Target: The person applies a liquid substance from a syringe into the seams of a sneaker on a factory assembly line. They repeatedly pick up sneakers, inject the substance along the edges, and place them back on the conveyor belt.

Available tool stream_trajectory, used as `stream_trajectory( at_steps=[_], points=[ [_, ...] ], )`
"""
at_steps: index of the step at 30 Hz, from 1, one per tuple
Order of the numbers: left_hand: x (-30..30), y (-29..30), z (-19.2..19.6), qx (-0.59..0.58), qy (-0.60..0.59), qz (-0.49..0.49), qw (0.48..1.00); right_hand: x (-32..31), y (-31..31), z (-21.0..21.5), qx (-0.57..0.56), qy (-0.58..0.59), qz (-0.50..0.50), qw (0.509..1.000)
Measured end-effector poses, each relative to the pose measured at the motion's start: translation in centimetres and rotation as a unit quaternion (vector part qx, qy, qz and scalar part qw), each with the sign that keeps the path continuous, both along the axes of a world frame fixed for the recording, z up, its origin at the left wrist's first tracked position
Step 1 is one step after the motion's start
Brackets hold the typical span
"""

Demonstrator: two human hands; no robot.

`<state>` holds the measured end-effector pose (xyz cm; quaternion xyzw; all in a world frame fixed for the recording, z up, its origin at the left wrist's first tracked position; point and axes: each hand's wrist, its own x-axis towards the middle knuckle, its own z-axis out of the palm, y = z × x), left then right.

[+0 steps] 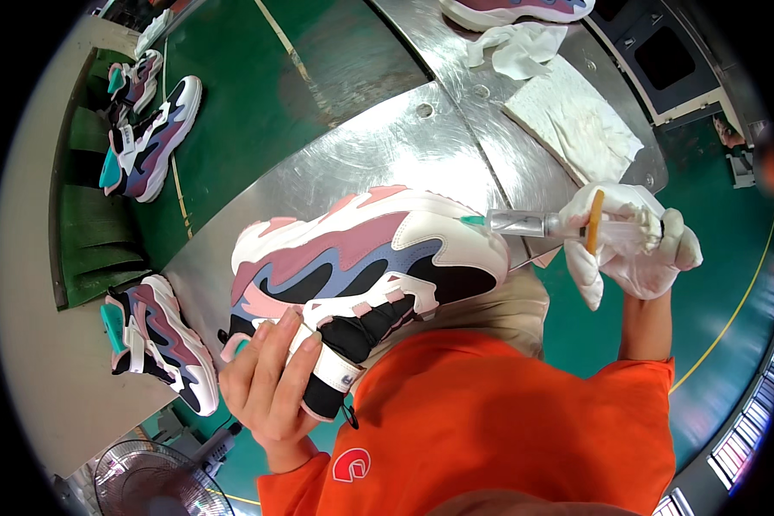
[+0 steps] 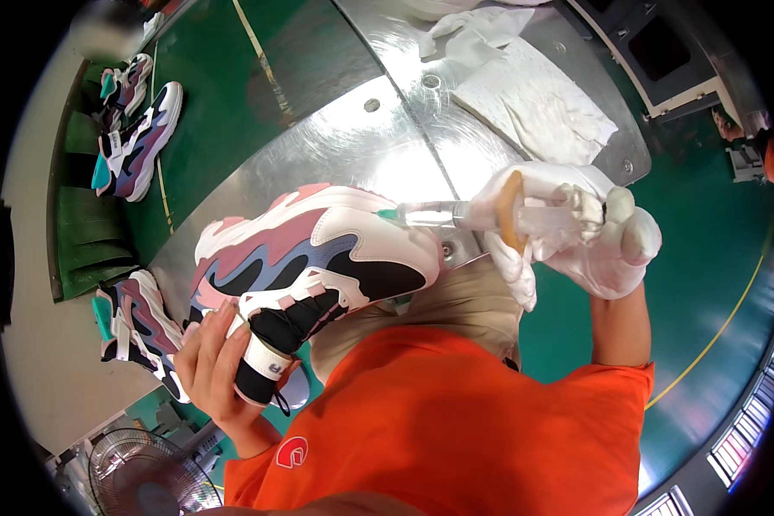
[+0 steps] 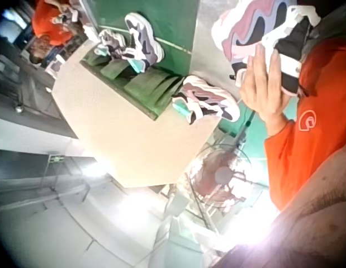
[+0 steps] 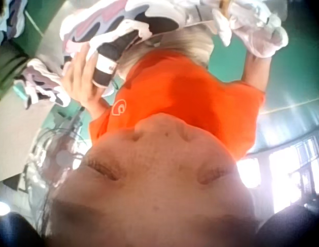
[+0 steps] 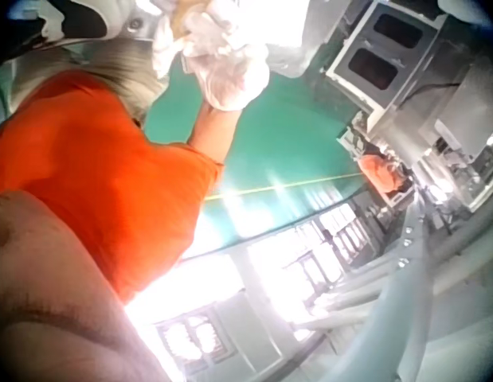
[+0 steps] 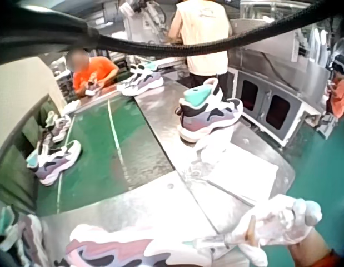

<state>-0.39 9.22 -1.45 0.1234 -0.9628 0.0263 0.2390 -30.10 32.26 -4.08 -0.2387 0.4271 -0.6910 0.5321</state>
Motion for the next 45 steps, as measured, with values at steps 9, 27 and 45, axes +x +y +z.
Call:
stream_trajectory(
  at_steps=[9,27,45],
  points=[
    [0.2,3.8,-0.7,-0.05,-0.021,0.055,0.997,0.2,1.8,-3.4,-0.064,-0.061,-0.046,0.995],
    [-0.2,6.5,-1.6,-0.078,-0.01,0.059,0.995,3.5,3.8,-2.6,-0.022,-0.086,-0.148,0.985],
    [-1.2,5.1,0.5,-0.017,0.005,0.03,0.999,7.1,4.0,0.1,-0.035,-0.056,-0.139,0.988]
  ],
)
